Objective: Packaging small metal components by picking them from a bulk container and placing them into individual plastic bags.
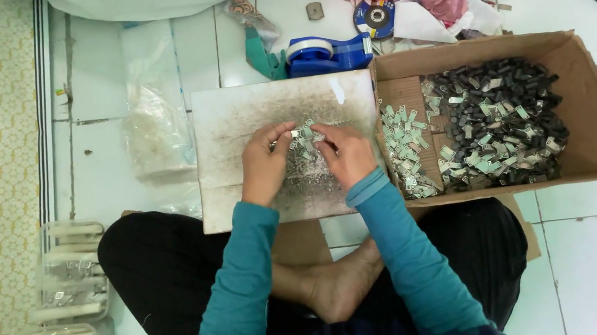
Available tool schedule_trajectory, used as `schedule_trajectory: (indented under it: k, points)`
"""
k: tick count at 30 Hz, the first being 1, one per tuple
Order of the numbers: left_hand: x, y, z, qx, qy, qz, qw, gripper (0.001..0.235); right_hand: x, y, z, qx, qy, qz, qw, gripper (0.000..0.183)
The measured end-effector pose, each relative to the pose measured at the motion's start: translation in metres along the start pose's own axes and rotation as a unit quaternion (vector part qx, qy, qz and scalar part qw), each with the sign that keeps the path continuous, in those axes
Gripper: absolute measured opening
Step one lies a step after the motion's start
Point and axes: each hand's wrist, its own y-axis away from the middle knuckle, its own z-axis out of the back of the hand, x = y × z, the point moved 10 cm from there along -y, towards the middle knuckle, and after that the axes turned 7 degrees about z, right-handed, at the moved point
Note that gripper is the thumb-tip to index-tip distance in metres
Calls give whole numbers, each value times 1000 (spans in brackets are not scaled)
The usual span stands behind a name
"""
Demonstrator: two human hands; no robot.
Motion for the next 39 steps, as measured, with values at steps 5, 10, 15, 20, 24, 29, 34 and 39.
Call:
schedule_trajectory:
  k: [5,10,15,20,24,29,34,39]
  points:
    - [-23,3,-23,19,42,17,999,28,-39,9,52,-43,13,-24,999,27]
    - [-51,3,-104,115,38,1,993,27,-129,41,120,-90,19,-118,989,21]
    - [3,-10,-277,220,-82,-106,966,28,-285,106,109,8,125,-261,957,23]
    - [59,-19,-364,297,-325,-42,897,28,-321,118,68,160,217,-292,918,34]
    - [85,-18,-393,316,-485,-68,812,25,-321,119,67,149,202,-310,917,34]
    - [79,4,-387,301,-615,-133,716,20,-327,117,68,134,184,-341,912,34]
    - [62,6,-375,275,-591,-144,745,27,-324,119,62,129,159,-363,909,35]
    - [30,-5,-354,234,-458,-143,846,24,-329,128,69,116,136,-391,903,36]
